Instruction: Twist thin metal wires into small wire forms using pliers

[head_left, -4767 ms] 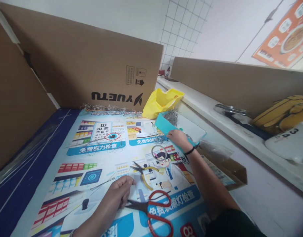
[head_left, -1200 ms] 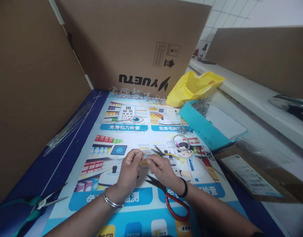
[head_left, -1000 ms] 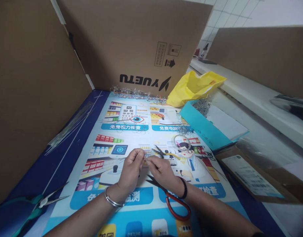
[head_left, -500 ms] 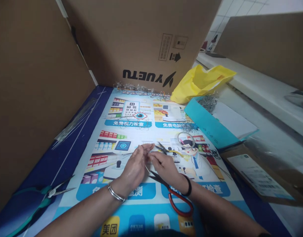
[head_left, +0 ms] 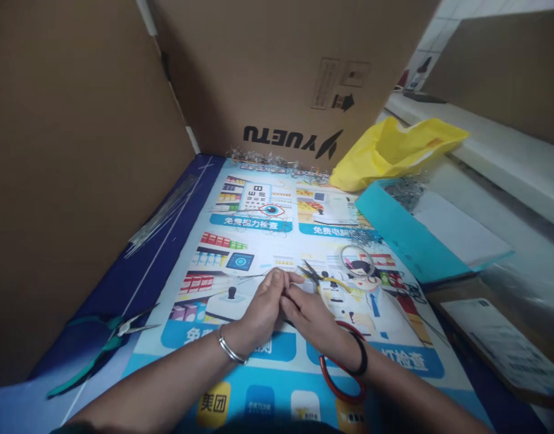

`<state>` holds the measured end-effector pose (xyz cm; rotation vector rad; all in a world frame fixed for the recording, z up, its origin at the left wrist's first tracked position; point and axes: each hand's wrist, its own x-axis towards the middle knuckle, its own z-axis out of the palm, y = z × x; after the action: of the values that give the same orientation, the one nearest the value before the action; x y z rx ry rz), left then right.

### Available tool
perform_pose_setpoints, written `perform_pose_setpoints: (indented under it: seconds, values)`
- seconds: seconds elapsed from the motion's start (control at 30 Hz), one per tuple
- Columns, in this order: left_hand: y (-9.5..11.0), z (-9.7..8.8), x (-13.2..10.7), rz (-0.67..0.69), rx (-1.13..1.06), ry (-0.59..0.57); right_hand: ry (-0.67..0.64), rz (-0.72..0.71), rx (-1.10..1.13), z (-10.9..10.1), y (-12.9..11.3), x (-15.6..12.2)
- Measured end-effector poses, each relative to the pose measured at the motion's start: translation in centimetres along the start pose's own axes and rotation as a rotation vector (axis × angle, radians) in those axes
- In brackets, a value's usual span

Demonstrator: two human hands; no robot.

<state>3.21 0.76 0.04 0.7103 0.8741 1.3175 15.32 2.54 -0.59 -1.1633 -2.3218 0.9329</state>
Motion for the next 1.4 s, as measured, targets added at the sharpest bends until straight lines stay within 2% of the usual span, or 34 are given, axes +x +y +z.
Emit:
perform_pose_setpoints:
  seconds: [0.1, 0.2, 0.3, 0.43, 0.5, 0.63, 0.7, 0.77, 0.9, 1.0, 1.07, 1.2, 1.4]
  values:
    - [0.2, 0.1, -0.4, 0.024, 0.117, 0.002, -0.057, 0.003, -0.182, 0.2, -0.1, -0.4]
    - [0.6, 0.2, -0.7, 0.114, 0.208, -0.039, -0.023, -0.064, -0.300, 0.6, 0.4, -0.4]
    - [0.9, 0.1, -0.8, 0.161, 0.209, -0.081, 0.065, -0.160, -0.271, 0.7, 0.8, -0.2]
    - [1.1, -0.1, -0.7, 0.164, 0.129, -0.100, 0.021, 0.000, -0.144, 0.0, 0.9, 0.0]
    - [1.1, -0.4, -0.5, 0.163, 0.085, -0.113, 0.019, 0.033, -0.114, -0.5, 1.1, 0.1]
    - [0.8, -1.3, 0.4, 0.135, 0.126, -0.093, 0.091, -0.071, -0.193, -1.4, 2.1, 0.5]
    - [0.6, -2.0, 0.9, 0.088, 0.234, -0.025, 0.118, -0.179, -0.281, -1.6, 3.1, 0.8]
    - [0.6, -2.8, 1.3, 0.117, 0.425, -0.005, 0.159, -0.321, -0.400, -1.7, 4.1, 1.1]
    - [1.0, -4.3, 1.5, 0.428, 1.019, -0.189, 0.233, -0.499, -0.611, -1.6, 5.4, 1.3]
    - [1.4, -5.0, 1.3, 0.539, 1.452, -0.247, 0.251, -0.538, -0.669, -1.1, 5.5, 1.2]
    - [1.6, -5.2, 1.1, 0.581, 1.628, -0.289, 0.251, -0.557, -0.681, -0.7, 5.6, 1.1]
    - [2.2, -5.1, 0.8, 0.604, 1.749, -0.361, 0.181, -0.567, -0.661, -0.2, 5.7, 0.9]
    - [3.5, -5.1, 0.4, 0.628, 1.763, -0.481, 0.090, -0.613, -0.577, -0.7, 4.4, 0.8]
